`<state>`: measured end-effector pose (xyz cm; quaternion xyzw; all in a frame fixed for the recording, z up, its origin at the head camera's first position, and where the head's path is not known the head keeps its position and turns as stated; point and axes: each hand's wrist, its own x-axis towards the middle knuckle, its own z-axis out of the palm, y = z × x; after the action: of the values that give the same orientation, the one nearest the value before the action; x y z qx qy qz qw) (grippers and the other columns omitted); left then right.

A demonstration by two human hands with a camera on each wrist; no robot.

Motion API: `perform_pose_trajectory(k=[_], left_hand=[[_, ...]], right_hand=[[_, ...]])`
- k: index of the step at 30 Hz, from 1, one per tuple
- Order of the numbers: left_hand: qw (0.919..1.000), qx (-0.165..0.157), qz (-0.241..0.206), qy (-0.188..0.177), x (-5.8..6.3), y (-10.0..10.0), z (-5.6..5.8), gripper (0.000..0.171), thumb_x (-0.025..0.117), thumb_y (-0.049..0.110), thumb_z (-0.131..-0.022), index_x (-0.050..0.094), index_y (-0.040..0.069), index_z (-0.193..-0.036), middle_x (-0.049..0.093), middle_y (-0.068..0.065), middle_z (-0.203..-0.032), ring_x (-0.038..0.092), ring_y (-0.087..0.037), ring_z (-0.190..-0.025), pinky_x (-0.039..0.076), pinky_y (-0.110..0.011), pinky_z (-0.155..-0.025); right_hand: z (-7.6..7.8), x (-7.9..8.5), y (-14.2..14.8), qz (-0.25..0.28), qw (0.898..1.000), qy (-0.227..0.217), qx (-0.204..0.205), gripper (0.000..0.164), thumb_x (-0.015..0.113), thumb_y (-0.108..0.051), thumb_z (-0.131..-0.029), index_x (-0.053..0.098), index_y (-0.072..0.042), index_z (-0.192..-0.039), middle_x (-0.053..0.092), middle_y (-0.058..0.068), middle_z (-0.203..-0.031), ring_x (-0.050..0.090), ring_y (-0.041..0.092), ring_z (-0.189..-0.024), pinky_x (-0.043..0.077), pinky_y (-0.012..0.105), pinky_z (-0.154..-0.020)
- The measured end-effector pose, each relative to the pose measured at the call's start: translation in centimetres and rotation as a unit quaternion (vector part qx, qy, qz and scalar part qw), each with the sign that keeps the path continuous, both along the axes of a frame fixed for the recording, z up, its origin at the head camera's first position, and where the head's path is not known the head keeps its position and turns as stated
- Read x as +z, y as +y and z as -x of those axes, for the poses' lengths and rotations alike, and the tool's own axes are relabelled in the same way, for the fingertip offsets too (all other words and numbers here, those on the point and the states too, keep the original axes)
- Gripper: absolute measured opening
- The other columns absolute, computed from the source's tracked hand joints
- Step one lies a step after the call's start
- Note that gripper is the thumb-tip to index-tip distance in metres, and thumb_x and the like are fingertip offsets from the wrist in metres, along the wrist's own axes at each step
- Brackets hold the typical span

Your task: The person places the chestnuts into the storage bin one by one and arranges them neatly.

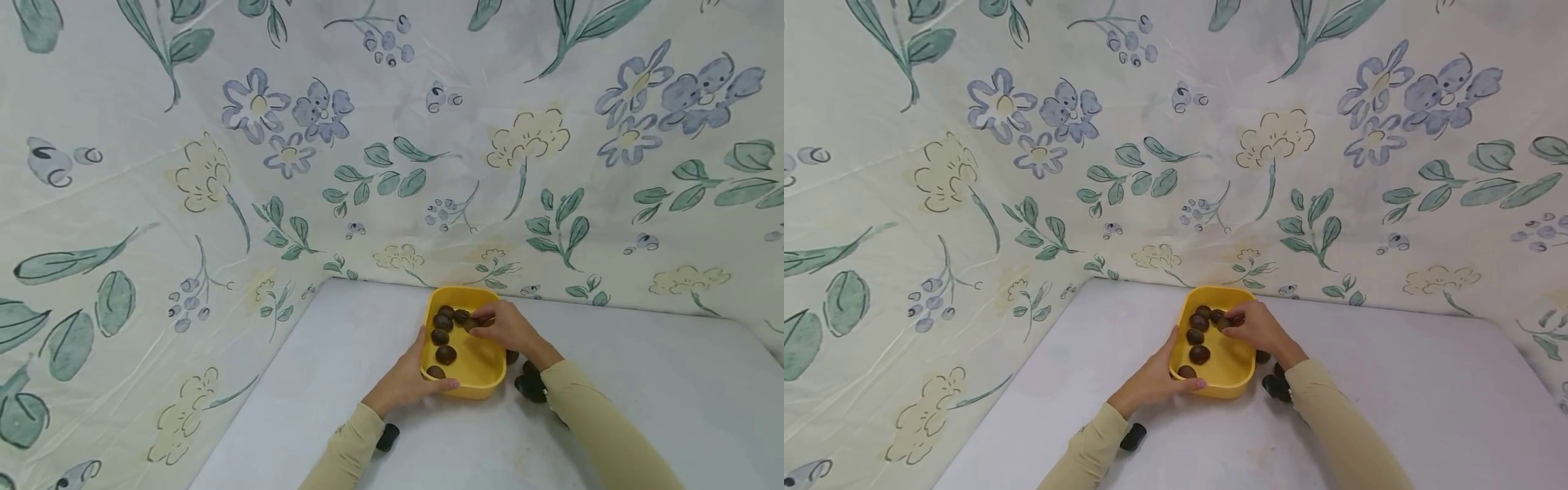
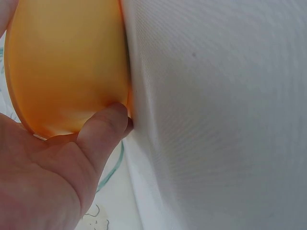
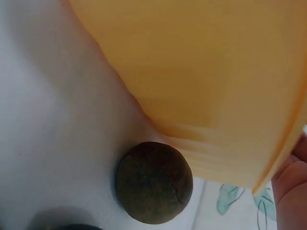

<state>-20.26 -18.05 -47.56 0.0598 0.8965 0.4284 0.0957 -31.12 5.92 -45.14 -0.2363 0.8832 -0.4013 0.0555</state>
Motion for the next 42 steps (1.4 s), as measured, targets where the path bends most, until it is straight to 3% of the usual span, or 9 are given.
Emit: perform_pose_trajectory(k=[7,18,28,35,42], left_hand=[[1.0000,-0.002,-0.006,0.002,0.1,0.0,0.0,0.129,0.082,0.061,-0.080,-0.001,0.015,-0.168,0.019,-0.013,-0.174,0.031,-0.035,-0.157,0.031,-0.058,-0.126],[1.0000,-0.004,-0.003,-0.001,-0.4,0.0,-0.1,0.130,0.082,0.062,-0.080,-0.001,0.015,-0.168,0.019,-0.012,-0.174,0.030,-0.034,-0.158,0.031,-0.058,-0.126],[1.0000,0.001,-0.007,-0.001,-0.1,0.0,-0.1,0.129,0.083,0.061,-0.079,-0.001,0.019,-0.168,0.020,-0.011,-0.174,0.032,-0.033,-0.157,0.031,-0.058,-0.126],[1.0000,0.004,0.002,-0.002,-0.2,0.0,0.1,0.129,0.082,0.062,-0.079,-0.001,0.018,-0.168,0.021,-0.012,-0.174,0.033,-0.034,-0.157,0.032,-0.058,-0.126],[1.0000,0.004,0.002,-0.002,-0.2,0.0,0.1,0.130,0.083,0.062,-0.079,-0.001,0.018,-0.168,0.022,-0.012,-0.173,0.034,-0.034,-0.156,0.032,-0.058,-0.126]], right_hand=[[0.1,0.2,-0.8,-0.046,0.998,0.029,0.010,0.031,0.082,-0.013,-0.088,0.076,0.002,-0.115,0.076,0.012,-0.107,0.070,0.019,-0.094,0.063,0.038,-0.086],[0.4,-0.3,-2.0,-0.096,0.995,0.020,0.013,0.029,0.081,-0.007,-0.086,0.076,0.004,-0.113,0.077,0.013,-0.106,0.068,0.015,-0.086,0.064,0.036,-0.083],[0.6,-0.3,-2.8,-0.136,0.990,0.019,0.022,0.021,0.082,-0.008,-0.086,0.080,0.000,-0.104,0.077,0.008,-0.100,0.065,0.014,-0.083,0.063,0.037,-0.085],[0.4,-0.4,-3.4,-0.143,0.989,0.019,0.039,0.009,0.080,-0.007,-0.087,0.080,-0.003,-0.094,0.072,0.003,-0.083,0.059,0.015,-0.073,0.054,0.027,-0.069],[0.5,-0.5,-3.7,-0.162,0.986,0.016,0.035,0.006,0.080,-0.006,-0.087,0.080,-0.003,-0.092,0.070,0.001,-0.079,0.058,0.014,-0.072,0.051,0.023,-0.065]])
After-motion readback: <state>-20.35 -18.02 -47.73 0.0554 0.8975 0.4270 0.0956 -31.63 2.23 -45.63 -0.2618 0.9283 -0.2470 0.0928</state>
